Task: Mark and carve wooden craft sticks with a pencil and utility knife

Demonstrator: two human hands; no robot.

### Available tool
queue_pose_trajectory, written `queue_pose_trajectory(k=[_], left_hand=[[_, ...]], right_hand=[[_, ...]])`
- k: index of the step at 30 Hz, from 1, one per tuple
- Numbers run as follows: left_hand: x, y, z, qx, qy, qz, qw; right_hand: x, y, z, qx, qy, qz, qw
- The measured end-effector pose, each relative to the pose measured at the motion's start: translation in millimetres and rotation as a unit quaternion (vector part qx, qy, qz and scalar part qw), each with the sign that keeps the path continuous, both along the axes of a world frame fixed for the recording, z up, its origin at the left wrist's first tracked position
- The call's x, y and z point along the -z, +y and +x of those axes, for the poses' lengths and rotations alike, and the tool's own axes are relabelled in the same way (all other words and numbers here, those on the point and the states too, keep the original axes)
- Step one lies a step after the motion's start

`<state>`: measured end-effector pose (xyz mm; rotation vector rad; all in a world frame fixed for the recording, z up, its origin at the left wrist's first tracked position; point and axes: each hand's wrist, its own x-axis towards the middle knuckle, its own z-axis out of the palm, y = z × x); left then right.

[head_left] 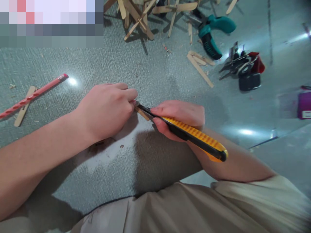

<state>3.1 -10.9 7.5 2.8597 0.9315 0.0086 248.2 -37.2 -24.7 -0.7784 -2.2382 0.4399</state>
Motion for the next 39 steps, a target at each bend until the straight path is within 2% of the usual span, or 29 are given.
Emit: queue_pose_trajectory(k=[15,18,24,31,39], left_hand=[[-0.7,0,0,0.003,0.007,-0.002,1.000],[-0.6,0,1,0.008,0.029,0.016,0.999],[2.0,1,1,0.010,0.015,0.032,0.999],[-2.0,1,1,0.003,0.030,-0.016,0.999],[0.6,1,0,-0.009,-0.027,-0.041,0.999]], right_hand=[[0.7,2,-3,-0.032,0.018,0.002,0.999],[0.4,3,-4,-0.035,0.024,0.006,0.999],[1.3,3,-3,-0.035,0.028,0.010,0.999],[0.9,4,-3,-0.045,0.030,0.011,0.998],[-7.8,6,8,-0.075,-0.053,-0.034,0.995]])
